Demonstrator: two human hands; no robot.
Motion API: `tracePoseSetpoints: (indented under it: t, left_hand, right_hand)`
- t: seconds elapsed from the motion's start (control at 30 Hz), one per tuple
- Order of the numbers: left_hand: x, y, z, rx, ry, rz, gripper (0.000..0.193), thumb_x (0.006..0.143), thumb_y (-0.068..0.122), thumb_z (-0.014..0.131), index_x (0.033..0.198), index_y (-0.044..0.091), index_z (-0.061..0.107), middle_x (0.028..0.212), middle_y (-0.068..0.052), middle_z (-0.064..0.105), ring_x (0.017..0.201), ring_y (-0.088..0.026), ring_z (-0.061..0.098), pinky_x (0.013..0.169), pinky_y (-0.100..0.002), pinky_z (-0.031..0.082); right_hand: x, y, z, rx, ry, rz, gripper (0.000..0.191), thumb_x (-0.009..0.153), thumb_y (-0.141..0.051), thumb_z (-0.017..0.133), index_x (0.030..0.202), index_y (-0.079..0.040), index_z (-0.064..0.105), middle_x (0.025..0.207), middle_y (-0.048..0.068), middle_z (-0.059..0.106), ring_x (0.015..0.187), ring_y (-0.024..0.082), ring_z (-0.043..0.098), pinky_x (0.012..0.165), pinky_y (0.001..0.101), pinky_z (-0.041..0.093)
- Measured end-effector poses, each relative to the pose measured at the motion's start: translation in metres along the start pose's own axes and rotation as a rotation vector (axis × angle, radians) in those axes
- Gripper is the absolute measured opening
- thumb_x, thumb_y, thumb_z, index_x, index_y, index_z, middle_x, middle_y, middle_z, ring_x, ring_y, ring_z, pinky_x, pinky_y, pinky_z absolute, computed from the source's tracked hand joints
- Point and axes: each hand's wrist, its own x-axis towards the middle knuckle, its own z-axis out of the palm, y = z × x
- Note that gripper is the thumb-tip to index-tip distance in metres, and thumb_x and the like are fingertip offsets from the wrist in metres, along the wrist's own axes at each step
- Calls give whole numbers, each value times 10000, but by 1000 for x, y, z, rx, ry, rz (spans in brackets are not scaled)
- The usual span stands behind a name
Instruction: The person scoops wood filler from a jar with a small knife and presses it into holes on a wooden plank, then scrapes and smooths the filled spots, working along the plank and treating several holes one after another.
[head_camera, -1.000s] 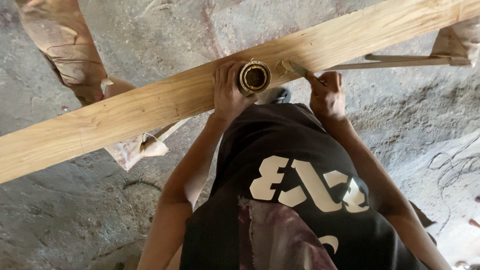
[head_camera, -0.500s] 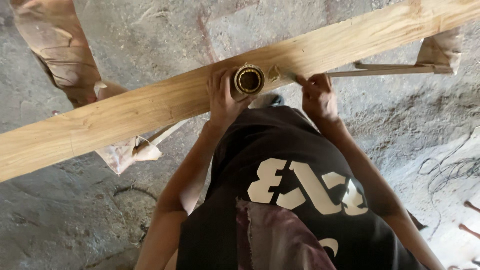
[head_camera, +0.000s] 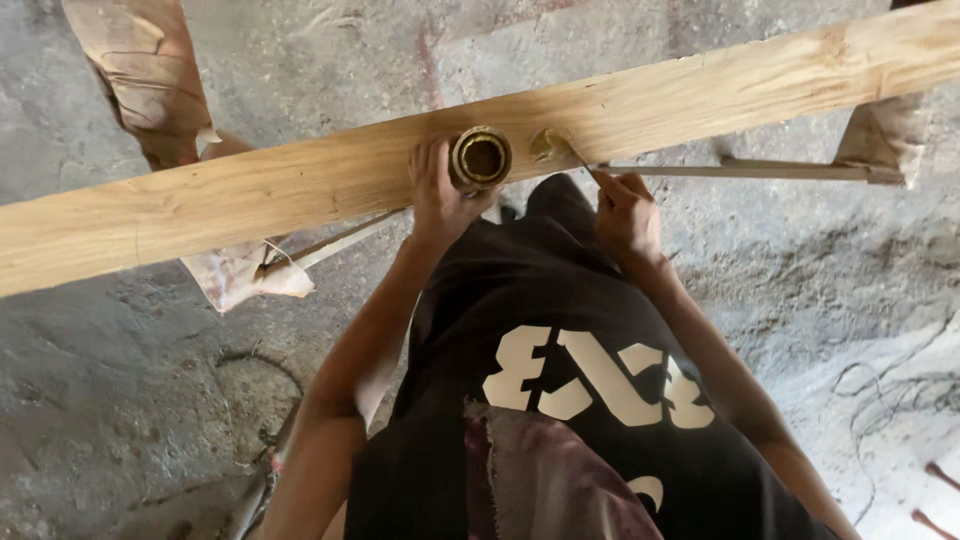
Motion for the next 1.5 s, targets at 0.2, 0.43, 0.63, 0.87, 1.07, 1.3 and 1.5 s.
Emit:
tracePoseSetpoints:
  t: [0.2, 0.43, 0.63, 0.87, 1.07, 1.3, 1.5]
  left_hand:
    - [-40, 40, -18, 125, 68, -132, 752, 704, 269, 951, 1283, 38, 529, 1234, -173, 587, 1170, -396, 557, 1009, -542, 447]
    - [-82, 99, -48, 159, 261, -297, 807, 712, 270, 961, 1338, 15, 520, 1262, -180, 586, 1182, -391, 574, 1016, -488, 497]
    - [-116, 133, -65, 312, 381, -329, 801, 677, 255, 958, 1299, -1, 522, 1238, -184, 599, 1159, -396, 579, 1003, -491, 490]
    - [-152, 143, -79, 378, 540, -462, 770, 754, 260, 962, 1341, 18, 525, 1272, -177, 608, 1188, -379, 608, 1026, -468, 516]
    - [-183, 137, -111, 241, 664, -533, 796, 744, 255, 955, 1366, 10, 524, 1275, -164, 587, 1180, -324, 624, 1014, -426, 525]
    - [-221, 119, -172, 237, 757, -572, 788, 711, 249, 971, 1330, 4, 550, 1243, -156, 606, 1158, -310, 629, 1001, -416, 527]
    - [-278, 87, -246, 212, 860, -673, 781, 693, 252, 960, 1307, -15, 558, 1223, -160, 612, 1139, -312, 632, 983, -403, 516]
  right_hand:
    - [16, 17, -5, -172, 19, -243, 373, 858, 27, 679, 1182, -146, 745, 927, 128, 608, 818, 350, 649, 669, 429, 536]
    - [45, 63, -30, -75, -41, -175, 574, 844, 43, 684, 1406, -62, 634, 955, 164, 631, 740, 353, 652, 606, 449, 565]
    - [55, 62, 1, -92, -85, -212, 343, 984, -23, 692, 1302, -150, 709, 972, 140, 609, 780, 335, 654, 659, 471, 550]
    - [45, 66, 15, -304, -282, -279, 501, 970, 29, 593, 1432, -162, 618, 1080, 197, 451, 936, 309, 537, 716, 395, 556]
    - [70, 88, -8, -658, -472, -202, 835, 906, -32, 598, 1668, -308, 393, 990, 310, 519, 889, 410, 554, 703, 516, 523]
    - [36, 51, -10, -399, -184, -131, 451, 948, -42, 612, 1392, -93, 550, 1080, 253, 664, 914, 415, 661, 775, 513, 548]
    - [9, -15, 1, -356, -39, -124, 182, 950, 26, 626, 1075, -3, 755, 939, 236, 735, 819, 395, 712, 713, 484, 557]
